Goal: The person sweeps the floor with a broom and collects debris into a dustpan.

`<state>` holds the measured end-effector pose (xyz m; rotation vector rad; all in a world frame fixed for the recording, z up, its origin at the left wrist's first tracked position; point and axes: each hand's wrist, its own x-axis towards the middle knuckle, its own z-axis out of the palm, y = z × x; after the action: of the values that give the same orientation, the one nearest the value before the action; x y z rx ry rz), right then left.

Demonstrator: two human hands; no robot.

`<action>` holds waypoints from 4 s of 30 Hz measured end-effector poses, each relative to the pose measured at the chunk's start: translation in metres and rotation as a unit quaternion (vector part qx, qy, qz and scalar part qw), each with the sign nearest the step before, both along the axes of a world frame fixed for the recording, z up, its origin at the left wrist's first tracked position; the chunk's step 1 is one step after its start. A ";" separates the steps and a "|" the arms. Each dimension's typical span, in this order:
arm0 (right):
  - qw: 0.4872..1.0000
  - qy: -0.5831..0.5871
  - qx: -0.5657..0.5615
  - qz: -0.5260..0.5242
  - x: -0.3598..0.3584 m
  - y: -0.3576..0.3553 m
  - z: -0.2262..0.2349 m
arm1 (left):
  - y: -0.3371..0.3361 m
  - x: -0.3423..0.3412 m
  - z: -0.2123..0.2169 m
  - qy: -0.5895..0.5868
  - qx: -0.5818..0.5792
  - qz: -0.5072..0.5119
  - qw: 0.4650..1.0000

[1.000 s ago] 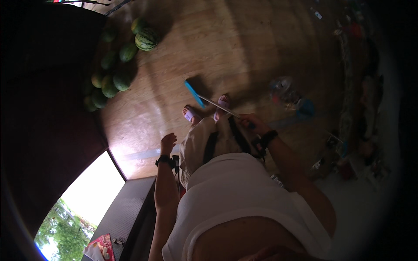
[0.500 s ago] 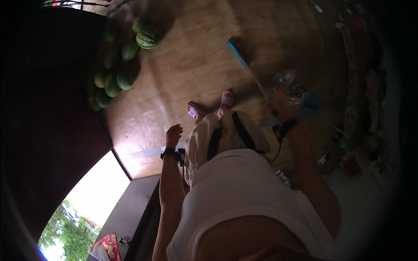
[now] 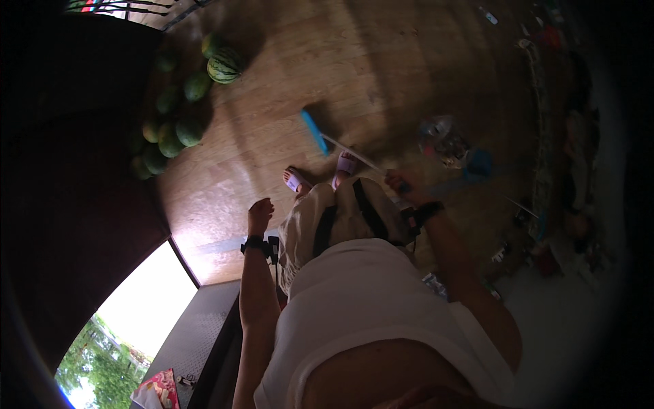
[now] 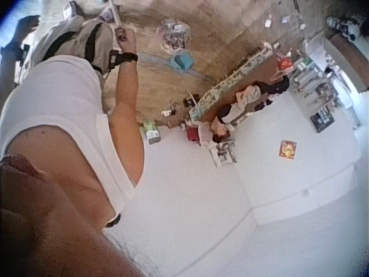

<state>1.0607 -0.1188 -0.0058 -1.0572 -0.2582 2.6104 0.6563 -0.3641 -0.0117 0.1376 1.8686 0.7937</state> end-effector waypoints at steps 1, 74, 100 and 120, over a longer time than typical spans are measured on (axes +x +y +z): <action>0.977 0.060 -0.185 -0.089 0.027 0.010 -0.030 | 0.009 0.000 0.002 -0.002 0.052 0.031 0.998; 0.893 -0.266 0.081 0.354 -0.164 0.078 -0.015 | -0.076 0.009 -0.061 0.140 -0.083 0.102 0.981; 0.580 -0.246 0.441 0.639 -0.490 -0.095 -0.106 | -0.346 -0.112 -0.090 -0.002 -0.084 0.357 0.930; 0.552 -0.417 0.468 0.550 -0.526 -0.088 -0.009 | -0.219 -0.224 -0.073 -0.030 0.109 0.265 0.958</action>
<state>0.5346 -0.2065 -0.0148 -1.7824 -2.8782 1.5176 0.4324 -0.5834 -0.0843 -0.2613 1.7734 1.3554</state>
